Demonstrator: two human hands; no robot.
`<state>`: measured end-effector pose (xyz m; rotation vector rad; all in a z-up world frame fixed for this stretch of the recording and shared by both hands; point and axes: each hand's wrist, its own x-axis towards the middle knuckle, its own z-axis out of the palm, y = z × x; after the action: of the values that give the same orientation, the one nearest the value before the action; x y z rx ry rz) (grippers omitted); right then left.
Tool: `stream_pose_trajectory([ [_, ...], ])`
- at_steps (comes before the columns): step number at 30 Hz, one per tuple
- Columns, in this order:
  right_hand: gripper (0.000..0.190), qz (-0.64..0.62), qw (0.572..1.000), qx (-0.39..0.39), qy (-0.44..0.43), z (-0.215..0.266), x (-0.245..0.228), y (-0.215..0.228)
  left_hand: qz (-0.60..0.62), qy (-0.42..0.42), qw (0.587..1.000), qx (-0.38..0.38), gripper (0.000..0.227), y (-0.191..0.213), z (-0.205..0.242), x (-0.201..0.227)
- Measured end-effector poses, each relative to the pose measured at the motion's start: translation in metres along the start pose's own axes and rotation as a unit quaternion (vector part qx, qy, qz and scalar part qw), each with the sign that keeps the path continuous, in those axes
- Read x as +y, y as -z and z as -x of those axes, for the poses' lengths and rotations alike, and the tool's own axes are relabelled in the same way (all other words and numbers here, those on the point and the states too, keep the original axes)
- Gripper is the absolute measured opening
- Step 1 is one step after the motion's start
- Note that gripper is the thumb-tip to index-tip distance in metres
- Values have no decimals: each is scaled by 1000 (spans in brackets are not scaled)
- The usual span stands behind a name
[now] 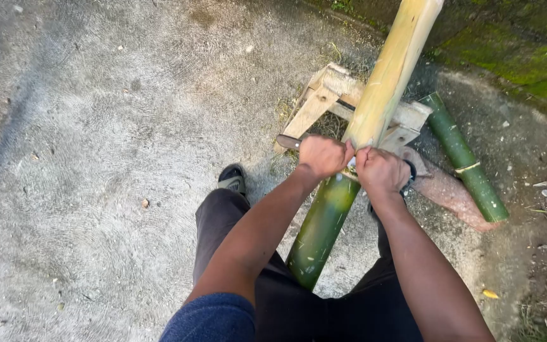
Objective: The recorder uses a knife to strip the green outer layer from a bamboo pole.
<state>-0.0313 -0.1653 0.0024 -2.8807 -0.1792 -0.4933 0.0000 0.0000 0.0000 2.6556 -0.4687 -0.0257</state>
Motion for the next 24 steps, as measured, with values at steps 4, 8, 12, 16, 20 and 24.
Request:
stream_pose_trajectory([
  [4, 43, 12, 1000, -3, -4, -8, 5, -2, 15, 2, 999, -43, 65, 1, -15, -3],
  [8, 46, 35, 999, 24, -6, -24, 16, -12, -25, -26, 999, -19, 66, -7, -41, -6],
  [12, 44, 25, 998, 49, 4, -37, 27, -15, -23, -7, 1000, 10, 65, -10, -57, 0],
  [16, 47, 16, 999, 28, 6, -36, 29, -16, -27, -49, 993, 102, 62, -15, -50, -4],
  [20, 43, 24, 998, 59, 26, -26, 28, -18, -13, -63, 988, 138, 59, -10, -39, -2],
  [24, 42, 56, 997, 46, 23, -23, 23, -14, 2, -30, 996, 87, 62, -11, -36, 0],
])
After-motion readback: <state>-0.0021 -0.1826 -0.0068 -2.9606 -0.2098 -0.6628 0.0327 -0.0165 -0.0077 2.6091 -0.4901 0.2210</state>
